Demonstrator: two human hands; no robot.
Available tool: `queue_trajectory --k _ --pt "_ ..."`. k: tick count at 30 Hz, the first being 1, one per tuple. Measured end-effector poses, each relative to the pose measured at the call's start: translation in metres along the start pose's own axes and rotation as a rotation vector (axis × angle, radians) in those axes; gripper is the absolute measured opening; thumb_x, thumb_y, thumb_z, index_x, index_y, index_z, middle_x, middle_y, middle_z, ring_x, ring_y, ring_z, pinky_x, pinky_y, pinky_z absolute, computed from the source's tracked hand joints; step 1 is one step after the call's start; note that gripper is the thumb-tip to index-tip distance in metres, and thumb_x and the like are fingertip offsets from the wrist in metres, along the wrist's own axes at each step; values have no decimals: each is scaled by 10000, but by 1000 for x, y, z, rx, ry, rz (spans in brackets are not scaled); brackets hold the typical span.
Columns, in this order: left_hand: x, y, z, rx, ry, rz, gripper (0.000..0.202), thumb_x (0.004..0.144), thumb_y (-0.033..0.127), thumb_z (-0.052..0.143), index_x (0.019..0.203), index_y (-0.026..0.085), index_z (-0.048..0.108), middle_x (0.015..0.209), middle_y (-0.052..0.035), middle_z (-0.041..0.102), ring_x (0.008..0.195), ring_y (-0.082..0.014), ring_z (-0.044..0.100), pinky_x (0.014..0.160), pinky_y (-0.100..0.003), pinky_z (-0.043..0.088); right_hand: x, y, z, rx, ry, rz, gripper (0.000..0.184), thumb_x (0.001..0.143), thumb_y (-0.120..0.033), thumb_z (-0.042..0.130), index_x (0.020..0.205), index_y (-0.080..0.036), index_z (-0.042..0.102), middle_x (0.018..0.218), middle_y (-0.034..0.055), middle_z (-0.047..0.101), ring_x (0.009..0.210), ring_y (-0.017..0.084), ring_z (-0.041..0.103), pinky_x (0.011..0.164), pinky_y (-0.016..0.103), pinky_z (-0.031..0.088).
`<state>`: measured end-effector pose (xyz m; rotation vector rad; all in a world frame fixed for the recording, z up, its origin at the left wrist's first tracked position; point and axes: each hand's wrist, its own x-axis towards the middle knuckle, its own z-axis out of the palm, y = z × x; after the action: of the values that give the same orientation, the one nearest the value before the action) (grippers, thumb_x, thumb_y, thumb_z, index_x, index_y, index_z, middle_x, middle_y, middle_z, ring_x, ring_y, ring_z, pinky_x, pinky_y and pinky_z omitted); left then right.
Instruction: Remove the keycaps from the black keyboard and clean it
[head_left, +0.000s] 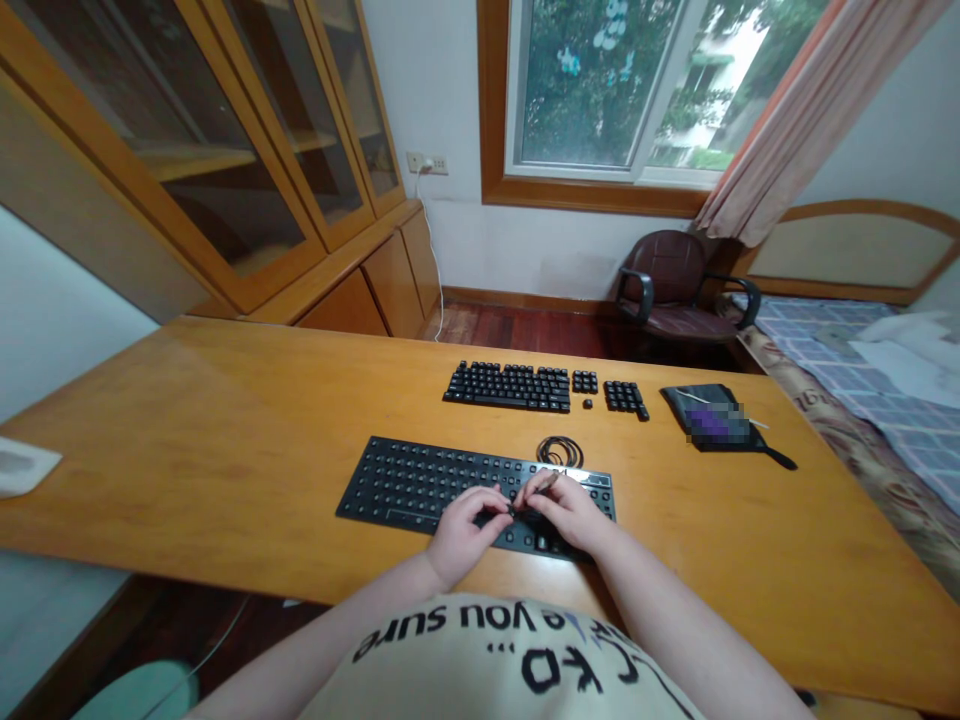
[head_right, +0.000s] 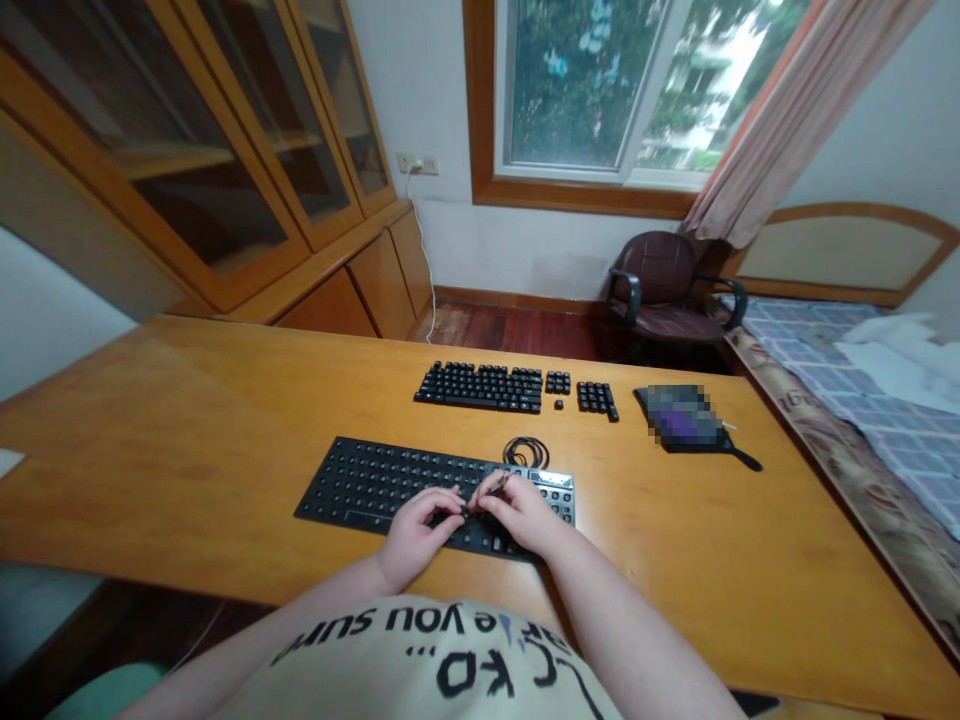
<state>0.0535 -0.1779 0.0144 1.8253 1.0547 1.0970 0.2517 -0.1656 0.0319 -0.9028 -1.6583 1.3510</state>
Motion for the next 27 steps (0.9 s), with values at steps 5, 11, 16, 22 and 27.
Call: queue_trajectory --k 5,11,16,22,27 --pt "-2 -6 2 -20 59 -6 38 769 182 628 788 185 594 842 -32 621 904 -173 617 913 -379 497 -1 -1 -7 -282 166 -126 239 938 -302 396 904 -198 608 804 50 634 758 170 607 728 323 495" --pt "0 -6 2 -101 52 38 77 769 175 632 731 186 567 799 -17 604 822 -151 606 936 -393 475 2 -9 3 -581 -19 -346 261 796 -334 651 1033 -229 625 940 73 683 863 191 631 759 313 510" --pt "0 -6 0 -153 27 36 107 757 205 661 729 183 561 824 -31 601 865 -172 595 899 -372 474 1 -10 11 -621 -28 -363 188 844 -224 570 1023 -238 628 915 51 701 856 167 644 747 285 519" --pt "1 -4 -4 -116 -79 61 107 824 268 582 876 175 572 915 -65 584 862 -177 565 784 -316 471 23 -5 -59 -872 442 -90 187 822 -251 564 978 -211 658 972 76 671 924 221 620 826 363 494" --pt "2 -2 -4 -92 -174 82 116 873 260 506 868 179 588 870 -53 593 838 -164 558 769 -295 454 51 20 -120 -1126 484 350 216 776 -231 584 960 -177 683 1025 101 655 942 236 607 786 301 457"
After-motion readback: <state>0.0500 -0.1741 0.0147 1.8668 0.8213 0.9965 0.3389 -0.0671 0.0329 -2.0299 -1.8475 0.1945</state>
